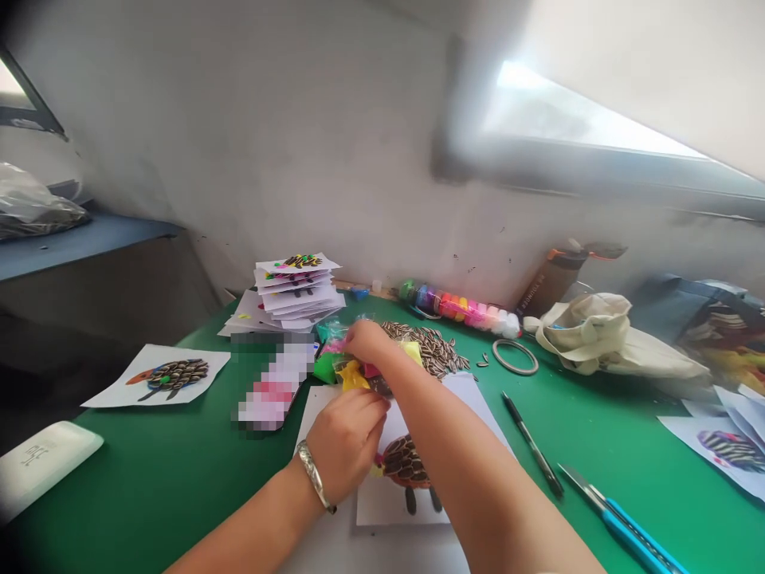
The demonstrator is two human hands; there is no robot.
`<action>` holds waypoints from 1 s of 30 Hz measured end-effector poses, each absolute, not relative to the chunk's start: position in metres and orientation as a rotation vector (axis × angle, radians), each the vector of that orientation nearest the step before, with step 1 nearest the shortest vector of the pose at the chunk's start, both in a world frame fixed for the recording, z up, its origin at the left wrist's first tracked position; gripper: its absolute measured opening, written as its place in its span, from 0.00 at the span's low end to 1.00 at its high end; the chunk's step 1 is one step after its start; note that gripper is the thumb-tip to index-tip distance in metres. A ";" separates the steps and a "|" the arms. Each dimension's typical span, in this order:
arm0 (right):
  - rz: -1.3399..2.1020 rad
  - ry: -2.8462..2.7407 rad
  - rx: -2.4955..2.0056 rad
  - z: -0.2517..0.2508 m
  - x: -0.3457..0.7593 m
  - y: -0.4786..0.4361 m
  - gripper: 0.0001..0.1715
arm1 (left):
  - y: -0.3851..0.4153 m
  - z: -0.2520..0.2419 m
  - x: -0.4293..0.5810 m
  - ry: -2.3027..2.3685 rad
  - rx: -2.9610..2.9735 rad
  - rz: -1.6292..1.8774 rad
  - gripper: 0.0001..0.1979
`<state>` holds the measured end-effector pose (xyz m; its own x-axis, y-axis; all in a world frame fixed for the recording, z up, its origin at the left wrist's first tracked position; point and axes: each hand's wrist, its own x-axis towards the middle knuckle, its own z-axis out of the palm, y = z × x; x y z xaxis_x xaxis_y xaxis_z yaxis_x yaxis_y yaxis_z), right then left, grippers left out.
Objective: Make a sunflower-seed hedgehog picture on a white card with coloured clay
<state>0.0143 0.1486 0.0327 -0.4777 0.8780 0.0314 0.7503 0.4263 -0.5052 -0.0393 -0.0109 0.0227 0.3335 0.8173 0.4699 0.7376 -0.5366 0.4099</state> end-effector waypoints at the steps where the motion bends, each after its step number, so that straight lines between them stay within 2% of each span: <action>1: 0.631 -2.354 -1.400 0.035 0.017 0.149 0.04 | -0.011 0.023 -0.040 1.446 2.461 0.989 0.14; 5: 0.610 -2.137 -1.387 0.057 0.046 0.141 0.07 | -0.009 0.025 -0.043 1.472 2.363 1.161 0.13; 9: 0.642 -1.971 -1.347 0.079 0.097 0.103 0.10 | -0.009 0.034 -0.042 1.550 1.976 1.421 0.13; 12: 1.012 -1.692 -1.182 0.081 0.128 0.060 0.10 | -0.012 0.040 -0.038 1.497 1.597 1.462 0.24; 15: 1.239 -1.577 -1.136 0.071 0.141 0.024 0.11 | -0.014 0.042 -0.032 1.297 1.305 1.315 0.34; 16: 1.309 -1.552 -1.132 0.067 0.143 0.015 0.12 | -0.014 0.042 -0.029 1.225 1.220 1.240 0.34; 21: 1.448 -1.379 -1.174 0.038 0.150 -0.006 0.15 | -0.014 0.040 -0.019 1.124 1.027 1.003 0.20; 23: 1.394 -1.355 -1.183 0.030 0.153 -0.007 0.19 | -0.013 0.040 -0.018 1.157 1.057 0.975 0.18; 25: 1.347 -1.381 -1.183 0.026 0.155 -0.008 0.17 | -0.013 0.041 -0.017 1.179 1.086 0.942 0.18; 30: 1.530 -1.371 -1.157 0.028 0.152 -0.012 0.15 | -0.011 0.040 -0.017 1.232 1.131 0.898 0.15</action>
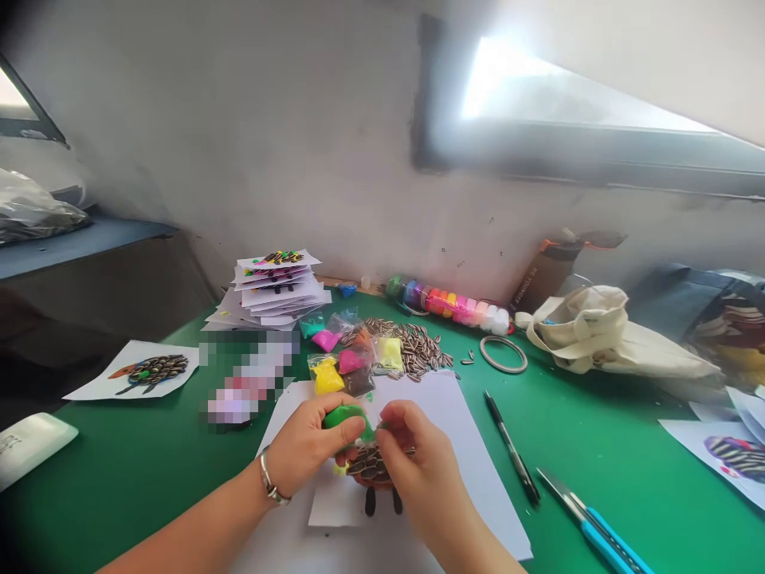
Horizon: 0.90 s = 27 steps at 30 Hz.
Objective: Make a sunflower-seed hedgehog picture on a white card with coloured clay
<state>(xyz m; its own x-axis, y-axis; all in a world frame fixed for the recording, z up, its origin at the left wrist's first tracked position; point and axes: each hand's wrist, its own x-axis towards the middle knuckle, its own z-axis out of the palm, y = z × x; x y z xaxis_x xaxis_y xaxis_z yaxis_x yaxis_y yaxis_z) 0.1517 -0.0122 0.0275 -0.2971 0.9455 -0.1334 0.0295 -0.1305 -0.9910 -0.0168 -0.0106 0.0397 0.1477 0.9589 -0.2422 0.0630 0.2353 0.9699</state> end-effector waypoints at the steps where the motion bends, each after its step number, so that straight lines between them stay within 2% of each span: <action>1: 1.547 -1.339 -1.149 0.027 0.151 -0.013 0.15 | -0.011 0.039 -0.017 1.247 1.143 0.896 0.14; 11: 1.857 -1.162 -0.986 0.031 0.149 -0.015 0.14 | -0.017 0.044 -0.015 1.279 1.314 0.818 0.11; 19: 1.911 -1.134 -0.881 0.038 0.152 -0.016 0.11 | -0.013 0.037 -0.018 1.158 1.119 0.900 0.26; 22: 1.891 -1.142 -0.917 0.035 0.152 -0.016 0.14 | -0.010 0.036 -0.020 1.158 1.112 0.929 0.25; 27: 1.913 -1.309 -0.788 0.033 0.146 -0.017 0.24 | -0.010 0.038 -0.022 1.182 1.144 0.913 0.23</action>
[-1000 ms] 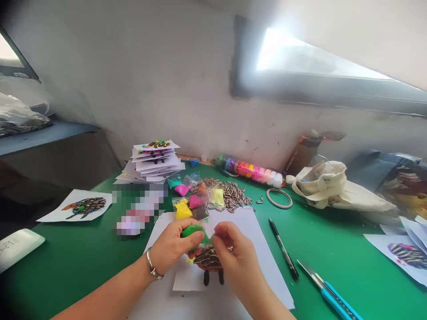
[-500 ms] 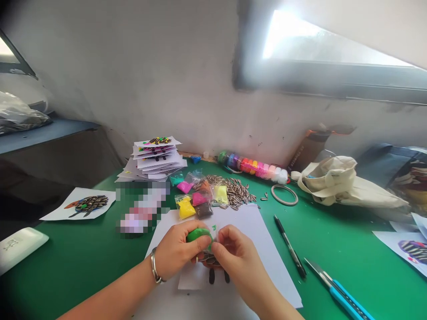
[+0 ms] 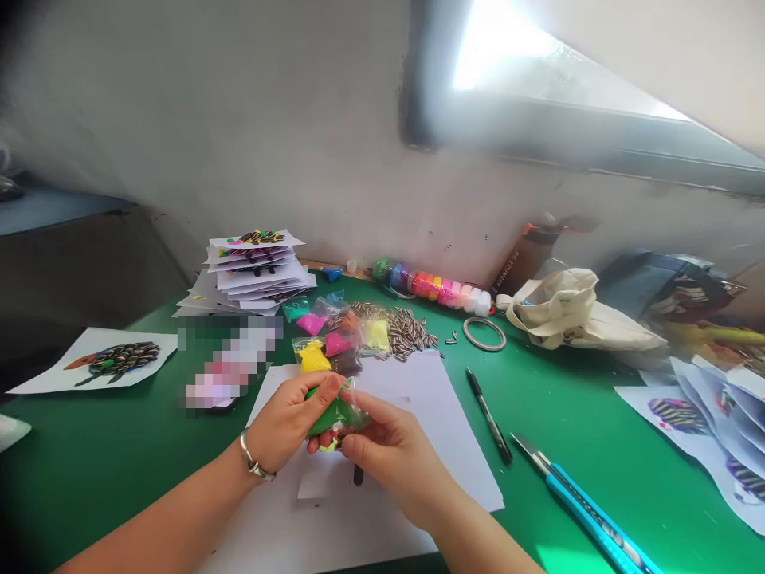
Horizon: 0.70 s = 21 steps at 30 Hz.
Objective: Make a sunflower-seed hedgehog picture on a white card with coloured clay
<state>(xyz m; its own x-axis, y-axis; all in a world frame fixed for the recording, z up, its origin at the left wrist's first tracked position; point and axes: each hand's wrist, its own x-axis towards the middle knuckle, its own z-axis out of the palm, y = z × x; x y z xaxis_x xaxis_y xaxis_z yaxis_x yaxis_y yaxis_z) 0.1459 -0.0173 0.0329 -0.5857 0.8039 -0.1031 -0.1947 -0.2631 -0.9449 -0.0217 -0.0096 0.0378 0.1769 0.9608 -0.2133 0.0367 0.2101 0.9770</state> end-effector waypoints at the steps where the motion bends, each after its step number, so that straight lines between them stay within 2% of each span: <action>1: 1.912 -1.342 -0.758 0.033 0.144 -0.018 0.24 | -0.010 0.038 -0.022 1.195 1.145 0.908 0.23; 6: 1.792 -1.510 -0.750 0.031 0.142 -0.019 0.17 | -0.010 0.037 -0.019 1.219 1.148 0.876 0.23; 12: 1.458 -1.794 -0.899 0.030 0.147 -0.018 0.12 | -0.013 0.039 -0.016 1.218 1.155 0.845 0.22; 21: 1.490 -1.823 -1.048 0.032 0.150 -0.020 0.06 | -0.012 0.039 -0.018 1.248 1.217 0.860 0.20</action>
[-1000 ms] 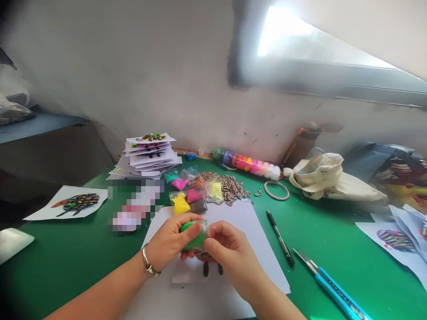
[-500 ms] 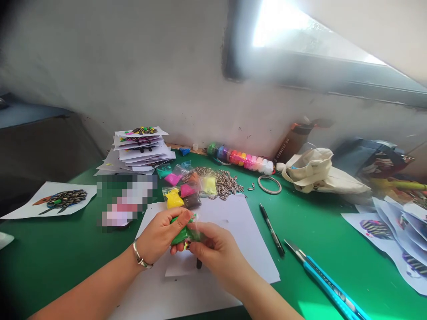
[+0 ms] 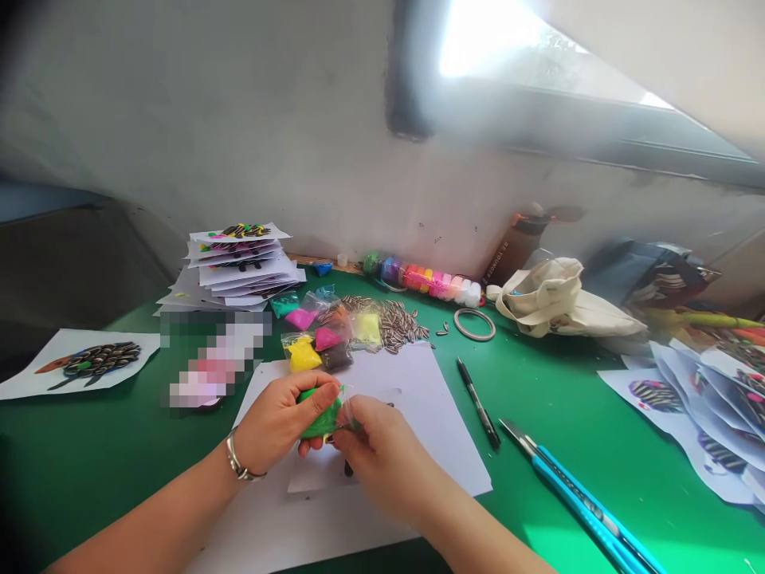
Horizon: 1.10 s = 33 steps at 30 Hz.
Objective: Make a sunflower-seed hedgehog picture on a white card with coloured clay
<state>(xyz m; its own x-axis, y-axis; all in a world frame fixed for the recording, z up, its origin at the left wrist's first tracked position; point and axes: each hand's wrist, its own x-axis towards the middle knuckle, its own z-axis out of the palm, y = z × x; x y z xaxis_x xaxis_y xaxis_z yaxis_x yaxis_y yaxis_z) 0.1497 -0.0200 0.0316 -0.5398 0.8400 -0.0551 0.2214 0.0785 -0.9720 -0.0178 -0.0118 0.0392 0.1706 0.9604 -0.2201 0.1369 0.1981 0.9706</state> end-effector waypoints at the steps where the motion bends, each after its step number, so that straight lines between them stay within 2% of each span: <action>1: 1.475 -1.828 -1.065 0.032 0.150 -0.020 0.05 | -0.012 0.039 -0.018 1.249 1.219 0.861 0.19; 6: 1.416 -1.804 -1.150 0.028 0.153 -0.018 0.07 | -0.013 0.040 -0.018 1.268 1.258 0.868 0.19; 10: 1.551 -1.691 -1.062 0.030 0.153 -0.015 0.01 | -0.012 0.041 -0.020 1.315 1.282 0.864 0.19; 15: 1.550 -1.674 -1.017 0.031 0.155 -0.014 0.03 | -0.011 0.041 -0.021 1.340 1.291 0.864 0.20; 22: 1.648 -1.523 -1.120 0.025 0.160 -0.011 0.11 | -0.010 0.040 -0.021 1.368 1.281 0.874 0.20; 33: 1.938 -0.947 -0.943 0.029 0.176 0.010 0.19 | 0.007 0.038 -0.040 1.351 1.017 1.142 0.27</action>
